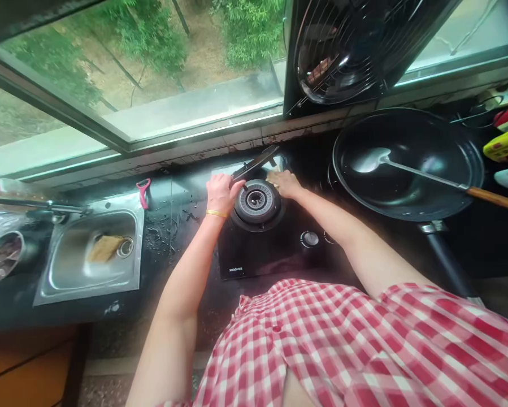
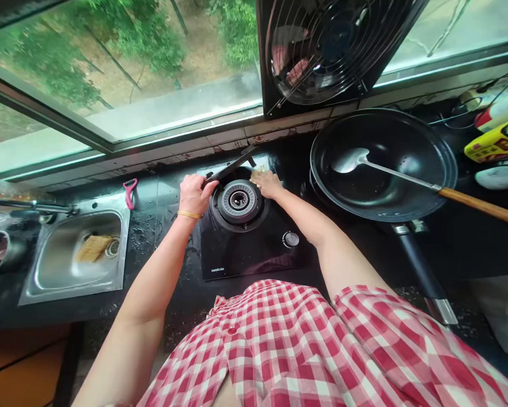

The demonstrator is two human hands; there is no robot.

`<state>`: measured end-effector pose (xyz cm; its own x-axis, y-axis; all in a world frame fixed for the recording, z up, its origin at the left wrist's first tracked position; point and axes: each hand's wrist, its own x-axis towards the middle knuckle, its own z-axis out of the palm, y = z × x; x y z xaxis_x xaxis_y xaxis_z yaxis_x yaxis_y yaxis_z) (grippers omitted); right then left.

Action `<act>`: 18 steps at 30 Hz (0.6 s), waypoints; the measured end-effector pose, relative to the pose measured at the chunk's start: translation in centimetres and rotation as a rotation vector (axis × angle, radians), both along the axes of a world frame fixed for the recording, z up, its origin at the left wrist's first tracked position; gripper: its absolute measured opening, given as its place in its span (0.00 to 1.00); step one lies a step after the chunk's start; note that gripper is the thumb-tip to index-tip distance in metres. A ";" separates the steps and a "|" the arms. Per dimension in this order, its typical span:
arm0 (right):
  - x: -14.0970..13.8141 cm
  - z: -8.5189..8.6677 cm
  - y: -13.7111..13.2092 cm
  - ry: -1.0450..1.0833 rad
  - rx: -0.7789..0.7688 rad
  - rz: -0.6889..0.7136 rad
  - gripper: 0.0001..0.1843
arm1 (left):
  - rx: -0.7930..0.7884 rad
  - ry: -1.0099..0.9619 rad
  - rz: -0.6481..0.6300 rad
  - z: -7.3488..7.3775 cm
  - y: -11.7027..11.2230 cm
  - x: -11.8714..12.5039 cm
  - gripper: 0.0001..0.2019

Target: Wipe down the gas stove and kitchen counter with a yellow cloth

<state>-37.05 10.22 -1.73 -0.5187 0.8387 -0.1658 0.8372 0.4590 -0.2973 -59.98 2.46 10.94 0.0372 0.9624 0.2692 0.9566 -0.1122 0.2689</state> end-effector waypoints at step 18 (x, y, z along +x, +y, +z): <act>-15.0 2.9 -20.7 0.467 -0.438 0.172 0.15 | 0.070 -0.204 -0.033 -0.3 1.8 -2.0 0.23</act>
<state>-52.06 -10.49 1.16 -0.7394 0.6436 -0.1978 0.5008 0.3294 -0.8004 -61.95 4.30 10.63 0.0058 0.9403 0.3404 0.8786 -0.1674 0.4472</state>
